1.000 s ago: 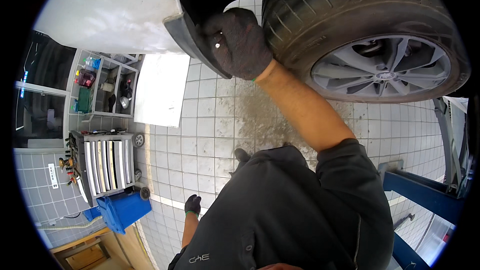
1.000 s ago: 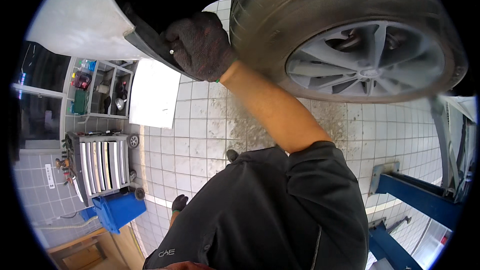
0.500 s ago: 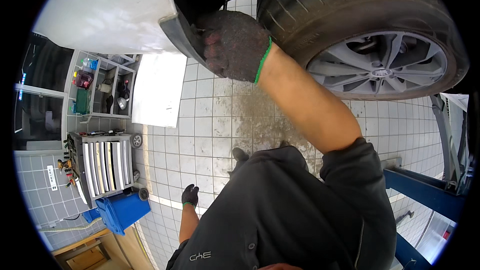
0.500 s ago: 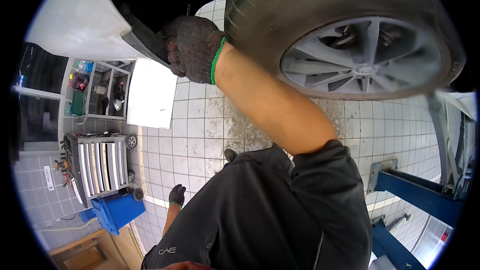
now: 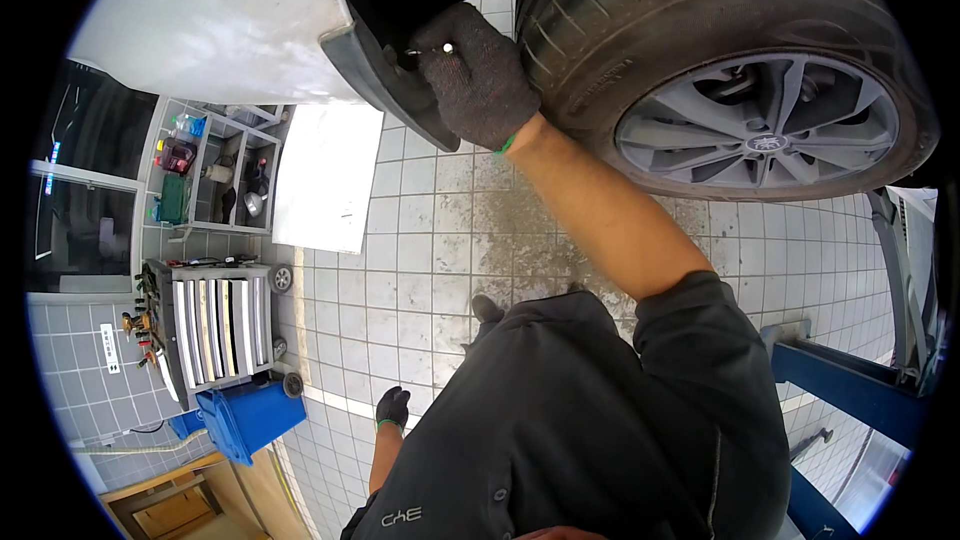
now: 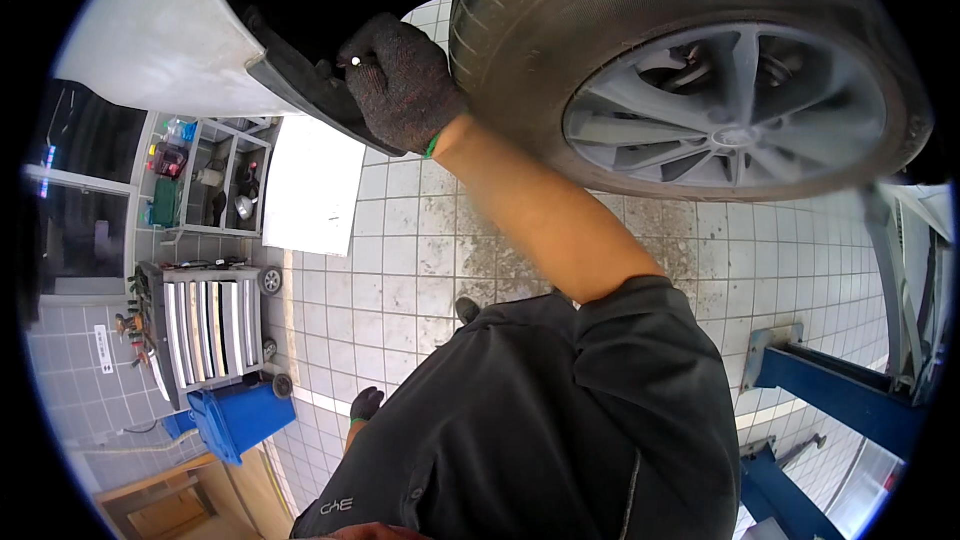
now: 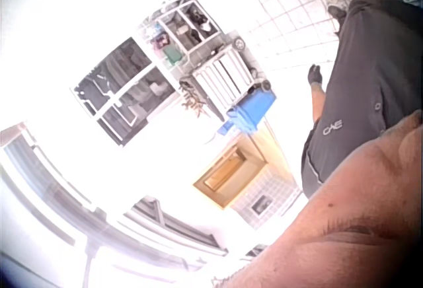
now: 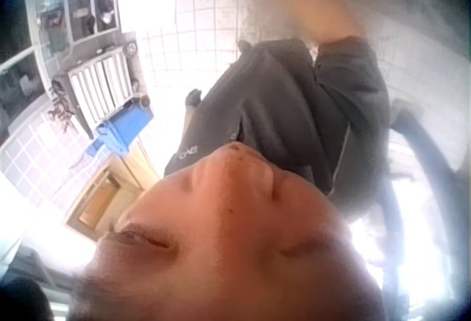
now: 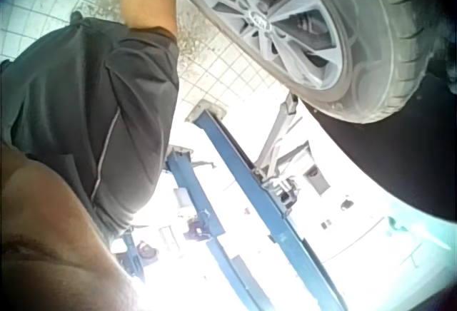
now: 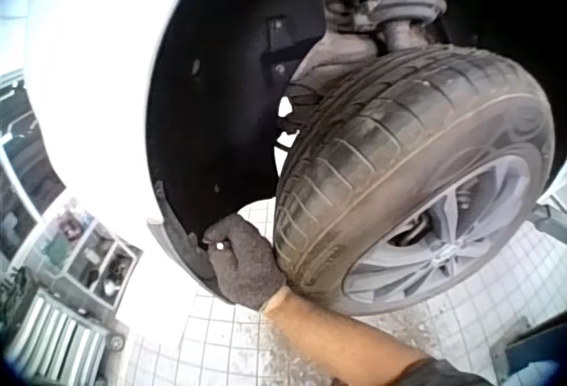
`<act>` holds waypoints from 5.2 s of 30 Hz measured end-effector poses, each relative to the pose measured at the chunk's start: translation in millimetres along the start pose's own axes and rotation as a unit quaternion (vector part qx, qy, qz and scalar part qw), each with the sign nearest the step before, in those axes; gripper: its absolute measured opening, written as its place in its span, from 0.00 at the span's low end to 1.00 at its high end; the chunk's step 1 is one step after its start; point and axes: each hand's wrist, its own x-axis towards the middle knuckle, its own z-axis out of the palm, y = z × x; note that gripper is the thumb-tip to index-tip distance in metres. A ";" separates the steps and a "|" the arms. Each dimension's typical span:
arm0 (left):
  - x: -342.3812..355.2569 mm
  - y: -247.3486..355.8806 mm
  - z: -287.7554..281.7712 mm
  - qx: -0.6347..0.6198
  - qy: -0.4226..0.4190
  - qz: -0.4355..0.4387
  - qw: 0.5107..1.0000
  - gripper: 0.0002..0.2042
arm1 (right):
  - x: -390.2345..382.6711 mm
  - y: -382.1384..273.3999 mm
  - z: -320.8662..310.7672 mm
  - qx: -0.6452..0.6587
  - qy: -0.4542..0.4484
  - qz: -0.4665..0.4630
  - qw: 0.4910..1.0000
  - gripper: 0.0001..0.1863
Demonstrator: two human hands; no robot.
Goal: The person works on the wheel well area of a white car elevated on a lift. They use a wrench to loosen and remove bolts from the wheel arch liner, then place the bolts on a nearby tool cart. The person continues to adjust and remove parts of the liner with their hands.
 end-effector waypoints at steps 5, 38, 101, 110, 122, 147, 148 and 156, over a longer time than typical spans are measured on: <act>-5.8 -22.9 -3.8 -0.040 0.004 0.000 0.999 0.26 | 3.3 -6.6 2.1 -0.008 -0.019 0.022 1.000 0.05; -2.5 11.8 -0.7 -0.022 0.009 0.008 1.000 0.25 | 5.4 3.2 -1.8 -0.026 -0.045 -0.030 0.998 0.07; 1.9 -20.2 7.9 0.020 -0.075 -0.008 0.997 0.25 | 9.6 1.0 4.0 -0.017 -0.010 -0.091 0.996 0.04; -5.5 15.5 -1.3 -0.046 -0.013 -0.010 0.999 0.25 | 8.8 4.3 13.5 -0.046 -0.017 -0.086 0.995 0.06; 23.1 10.3 -8.9 -0.049 -0.020 0.027 0.998 0.27 | 17.9 -23.2 -8.6 -0.247 -0.306 0.059 0.918 0.08; -43.3 21.9 -3.4 -0.045 -0.021 -0.029 0.998 0.26 | 14.1 3.5 2.0 -0.072 -0.028 -0.140 0.987 0.07; -42.1 21.5 -2.8 -0.047 -0.024 -0.029 0.998 0.26 | 15.6 1.8 1.5 -0.103 -0.030 -0.175 0.979 0.07; -8.4 51.8 3.7 -0.052 -0.024 0.033 0.998 0.25 | 11.7 -3.9 12.0 -0.181 -0.049 -0.031 0.982 0.05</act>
